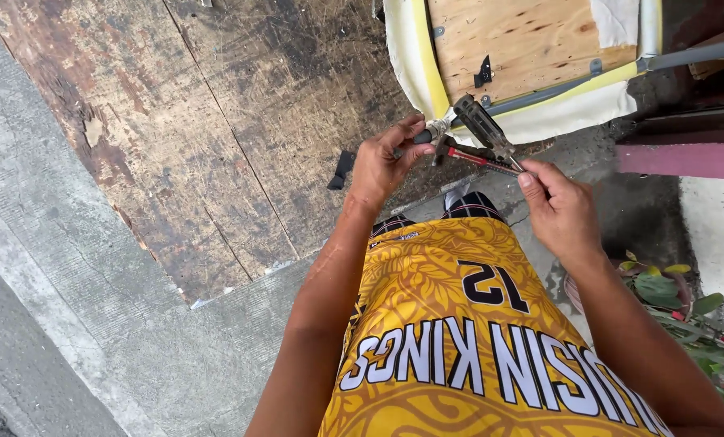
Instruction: The person uses a screwdriver to tighten screws on the underside of a wooden chair frame. They then switch to a hammer to tap and secure a metal rod into the chair's structure. The task involves repeated adjustments and tool switching to assemble or repair the chair.
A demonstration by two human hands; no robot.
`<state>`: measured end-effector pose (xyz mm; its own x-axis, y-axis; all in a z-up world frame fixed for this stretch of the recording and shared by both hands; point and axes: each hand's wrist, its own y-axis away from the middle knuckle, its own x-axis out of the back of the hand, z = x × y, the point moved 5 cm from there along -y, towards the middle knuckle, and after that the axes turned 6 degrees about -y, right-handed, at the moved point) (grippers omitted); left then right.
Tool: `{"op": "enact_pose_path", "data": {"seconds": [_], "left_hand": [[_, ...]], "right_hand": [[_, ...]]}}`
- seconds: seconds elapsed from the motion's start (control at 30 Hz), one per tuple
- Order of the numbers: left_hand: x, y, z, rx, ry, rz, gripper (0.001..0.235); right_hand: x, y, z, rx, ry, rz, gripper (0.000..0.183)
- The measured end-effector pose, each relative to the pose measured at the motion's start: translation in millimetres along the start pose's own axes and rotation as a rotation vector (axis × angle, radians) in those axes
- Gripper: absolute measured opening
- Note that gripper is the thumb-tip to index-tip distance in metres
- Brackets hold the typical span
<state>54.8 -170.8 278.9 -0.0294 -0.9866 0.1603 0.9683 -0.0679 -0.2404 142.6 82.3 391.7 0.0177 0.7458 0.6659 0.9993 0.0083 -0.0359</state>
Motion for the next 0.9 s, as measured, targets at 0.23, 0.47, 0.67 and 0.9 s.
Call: {"op": "enact_pose_path", "data": {"seconds": [0.23, 0.47, 0.67, 0.9], "left_hand": [[12, -10, 18, -0.116, -0.205, -0.047, 0.035], [15, -19, 46, -0.179, -0.373, -0.153, 0.029], [32, -23, 47, -0.083, -0.144, -0.207, 0.03], [35, -15, 30, -0.032, 0.035, -0.236, 0.029]], "right_hand": [[-5, 6, 13, -0.085, -0.031, -0.018, 0.019], [-6, 14, 12, -0.154, -0.059, -0.039, 0.021], [-10, 19, 16, -0.203, -0.101, -0.041, 0.021], [-10, 18, 14, -0.241, -0.148, -0.063, 0.023]]}}
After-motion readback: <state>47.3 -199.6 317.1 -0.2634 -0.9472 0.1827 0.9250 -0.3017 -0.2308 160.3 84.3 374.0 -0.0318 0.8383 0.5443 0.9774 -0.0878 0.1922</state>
